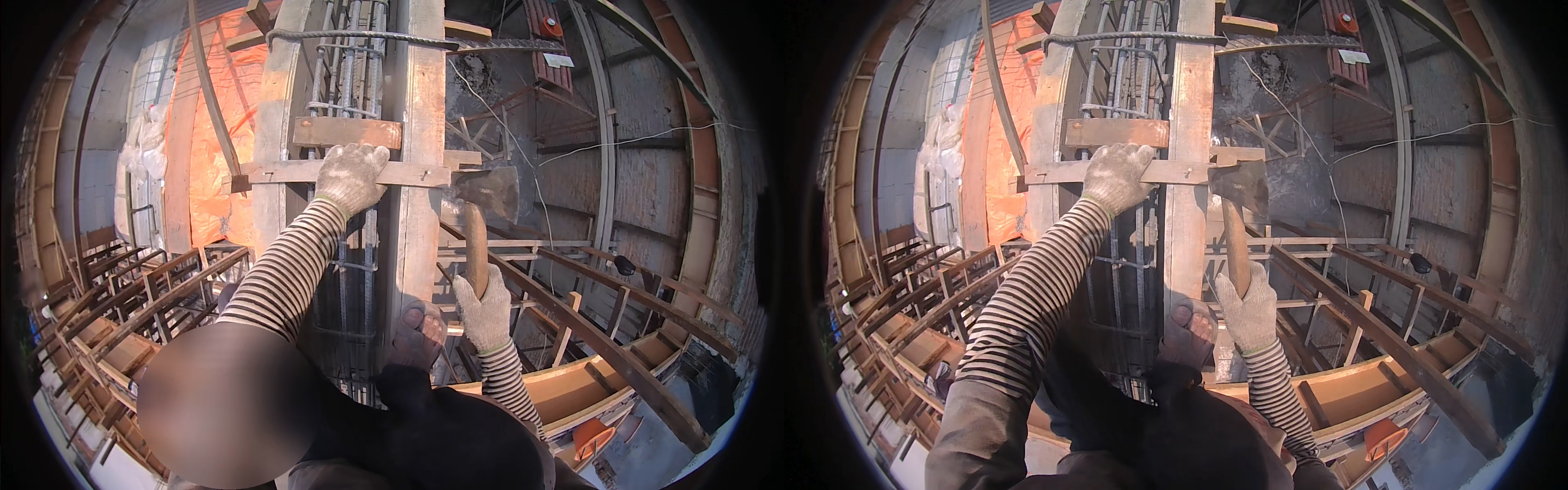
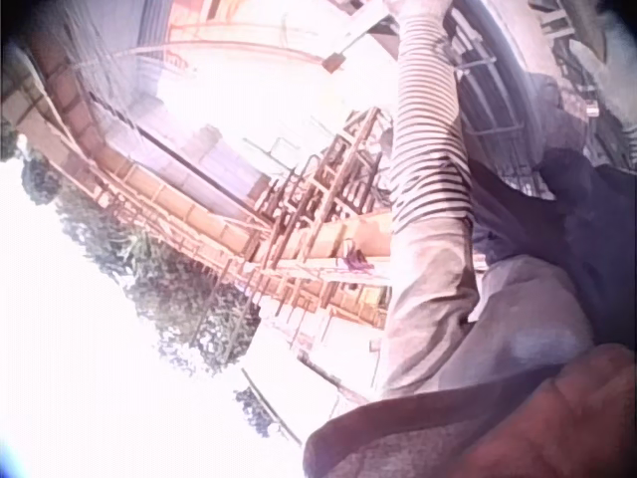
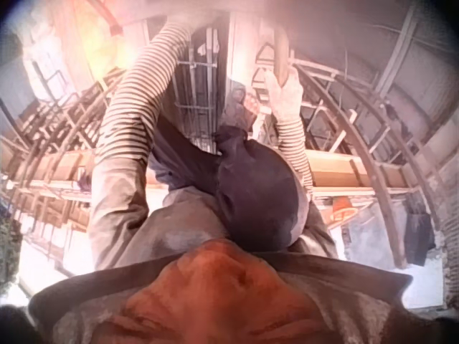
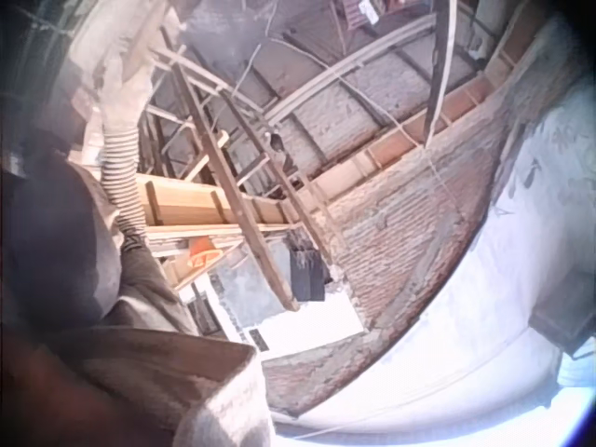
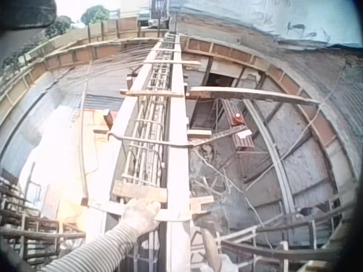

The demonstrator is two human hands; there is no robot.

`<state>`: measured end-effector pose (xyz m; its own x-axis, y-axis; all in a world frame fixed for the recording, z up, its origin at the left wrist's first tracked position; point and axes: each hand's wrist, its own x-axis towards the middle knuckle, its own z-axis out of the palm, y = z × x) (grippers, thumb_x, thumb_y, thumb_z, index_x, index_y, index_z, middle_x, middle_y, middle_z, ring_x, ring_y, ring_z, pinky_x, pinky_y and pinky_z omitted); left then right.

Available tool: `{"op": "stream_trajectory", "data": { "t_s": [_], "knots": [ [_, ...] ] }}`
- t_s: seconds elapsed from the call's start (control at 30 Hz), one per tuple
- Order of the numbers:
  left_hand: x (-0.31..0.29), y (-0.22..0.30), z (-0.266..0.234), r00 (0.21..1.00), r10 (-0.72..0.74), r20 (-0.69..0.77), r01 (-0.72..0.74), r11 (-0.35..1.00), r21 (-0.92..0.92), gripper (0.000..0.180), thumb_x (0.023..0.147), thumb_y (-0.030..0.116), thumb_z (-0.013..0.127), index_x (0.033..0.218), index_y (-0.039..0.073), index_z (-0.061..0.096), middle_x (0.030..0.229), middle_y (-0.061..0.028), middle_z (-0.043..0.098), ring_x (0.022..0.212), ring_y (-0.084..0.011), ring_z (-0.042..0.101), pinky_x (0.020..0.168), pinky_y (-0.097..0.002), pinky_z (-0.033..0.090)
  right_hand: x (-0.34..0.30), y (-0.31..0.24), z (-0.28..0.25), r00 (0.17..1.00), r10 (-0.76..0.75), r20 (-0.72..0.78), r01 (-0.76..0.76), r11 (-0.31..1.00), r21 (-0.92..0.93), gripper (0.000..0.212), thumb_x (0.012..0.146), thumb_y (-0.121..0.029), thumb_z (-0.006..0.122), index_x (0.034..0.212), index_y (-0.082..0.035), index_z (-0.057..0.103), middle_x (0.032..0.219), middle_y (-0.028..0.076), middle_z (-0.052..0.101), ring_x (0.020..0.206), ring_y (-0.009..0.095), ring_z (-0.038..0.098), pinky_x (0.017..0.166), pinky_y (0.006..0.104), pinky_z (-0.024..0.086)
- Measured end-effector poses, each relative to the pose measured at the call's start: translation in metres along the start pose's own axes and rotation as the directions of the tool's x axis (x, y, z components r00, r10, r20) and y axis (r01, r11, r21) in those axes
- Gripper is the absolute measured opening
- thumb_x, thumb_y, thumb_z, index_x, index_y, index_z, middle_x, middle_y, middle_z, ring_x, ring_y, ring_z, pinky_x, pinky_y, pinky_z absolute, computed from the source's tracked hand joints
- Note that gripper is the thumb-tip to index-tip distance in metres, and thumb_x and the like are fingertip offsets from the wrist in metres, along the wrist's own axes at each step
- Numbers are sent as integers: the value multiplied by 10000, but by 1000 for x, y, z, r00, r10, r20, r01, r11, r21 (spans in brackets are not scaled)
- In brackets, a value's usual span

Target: The person constructs wooden formwork for a concrete beam by positioning wooden planks and blocks, securing them with nails using a small axe, and clearing debris into a bucket.

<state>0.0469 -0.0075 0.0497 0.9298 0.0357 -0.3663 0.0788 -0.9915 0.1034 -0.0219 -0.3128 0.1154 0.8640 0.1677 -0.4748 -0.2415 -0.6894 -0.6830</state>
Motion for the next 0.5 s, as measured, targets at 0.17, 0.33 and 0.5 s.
{"op": "stream_trajectory", "data": {
  "t_s": [0.17, 0.33, 0.5],
  "knots": [
    [2, 1, -10, 997, -14, 71, 15, 1000, -21, 409, 919, 306, 744, 1278, 132, 652, 1216, -82, 727, 1200, -241, 683, 1039, -428, 510, 2, -5, 4, 997, -67, -32, 67, 998, -6, 434, 957, -288, 765, 1173, 58, 617, 893, 189, 707, 780, 239, 718, 710, 368, 573],
    [5, -2, -8, 994, -22, 111, 26, 999, -39, 397, 926, 308, 726, 1266, 123, 638, 1218, -94, 719, 1211, -253, 673, 1065, -429, 498, -1, -16, 0, 995, -83, -51, 82, 996, -30, 436, 964, -298, 764, 1178, 51, 615, 897, 177, 706, 774, 237, 710, 713, 362, 570],
    [2, -3, 0, 1000, -12, 13, 13, 997, -74, 351, 922, 237, 706, 1245, 110, 655, 1213, -100, 731, 1179, -271, 695, 1039, -440, 516, 4, -6, -1, 994, -90, -53, 85, 992, -92, 455, 975, -297, 748, 1225, 51, 595, 908, 192, 705, 795, 259, 723, 728, 380, 573]
  ]
}}
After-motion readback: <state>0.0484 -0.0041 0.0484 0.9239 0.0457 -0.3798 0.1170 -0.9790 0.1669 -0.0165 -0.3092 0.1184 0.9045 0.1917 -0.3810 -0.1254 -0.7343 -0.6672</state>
